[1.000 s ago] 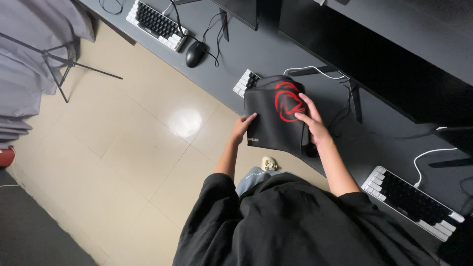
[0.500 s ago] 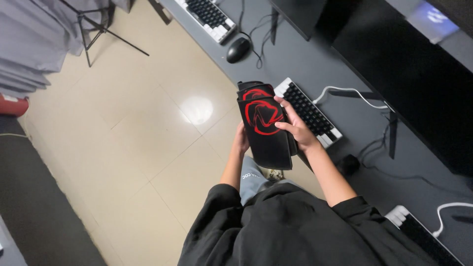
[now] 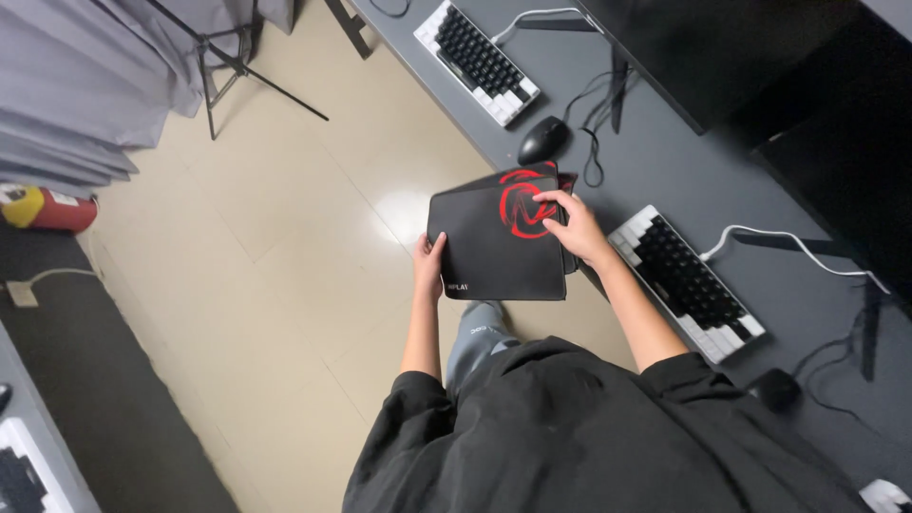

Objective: The recorder is seen picking up multiple mousepads and placing one at each computer workstation.

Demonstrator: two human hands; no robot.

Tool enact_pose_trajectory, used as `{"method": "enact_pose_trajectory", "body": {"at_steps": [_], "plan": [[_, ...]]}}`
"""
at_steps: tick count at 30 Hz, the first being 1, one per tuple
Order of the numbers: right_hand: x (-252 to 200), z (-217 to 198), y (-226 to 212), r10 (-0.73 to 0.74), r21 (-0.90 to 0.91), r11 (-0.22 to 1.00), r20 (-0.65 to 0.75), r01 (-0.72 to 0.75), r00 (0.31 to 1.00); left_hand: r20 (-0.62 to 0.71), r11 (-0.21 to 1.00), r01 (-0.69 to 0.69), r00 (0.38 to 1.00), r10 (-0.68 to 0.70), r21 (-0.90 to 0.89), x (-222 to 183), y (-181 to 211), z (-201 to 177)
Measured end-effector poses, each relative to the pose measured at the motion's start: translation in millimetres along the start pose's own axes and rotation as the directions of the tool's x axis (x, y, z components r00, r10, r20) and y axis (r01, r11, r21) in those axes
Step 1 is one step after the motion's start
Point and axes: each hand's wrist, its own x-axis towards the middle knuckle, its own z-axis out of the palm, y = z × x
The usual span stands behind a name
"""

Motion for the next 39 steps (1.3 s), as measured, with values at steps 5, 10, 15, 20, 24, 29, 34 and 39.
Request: {"method": "enact_pose_trajectory", "body": {"at_steps": [5, 10, 15, 20, 24, 29, 34, 39], "plan": [[71.6, 24.2, 6.4, -0.056, 0.005, 0.998, -0.140, 0.057, 0.989, 0.103, 0.985, -0.092, 0.992, 0.077, 0.144, 87.0, 57.8, -1.3], [135.1, 23.9, 20.5, -0.103, -0.001, 0.994, -0.331, 0.108, 0.938, 0.270, 0.942, -0.227, 0.950, 0.159, 0.245, 188.1, 98.2, 36.9], [191.1, 21.4, 37.5, 0.017, -0.014, 0.999, -0.564, -0.030, 0.825, 0.429, 0.793, -0.470, 0.853, 0.297, 0.387, 264.5, 112.1, 94.2], [220.9, 21.4, 62.6, 0.033, -0.105, 0.983, -0.707, -0.152, 0.707, 0.408, 0.706, -0.498, 0.857, 0.314, 0.503, 308.9, 96.3, 123.7], [229.6, 24.0, 148.2, 0.107, -0.103, 0.949, -0.784, -0.298, 0.612, 0.414, 0.591, -0.548, 0.836, 0.361, 0.592, 325.3, 78.6, 115.9], [222.8, 35.4, 207.6, 0.054, -0.269, 0.875, -0.773, -0.403, 0.633, 0.549, 0.283, -0.802, 0.574, 0.608, 0.526, 287.0, 118.3, 121.6], [211.8, 46.2, 101.5, -0.165, -0.464, 0.834, -0.726, -0.299, 0.667, 0.603, 0.607, -0.672, 0.710, 0.365, 0.424, 243.2, 146.0, 134.6], [200.5, 36.5, 29.0, -0.326, -0.435, 0.898, -0.541, 0.074, 0.775, 0.750, 0.579, -0.724, 0.604, 0.271, 0.374, 176.7, 206.2, 139.9]]}}
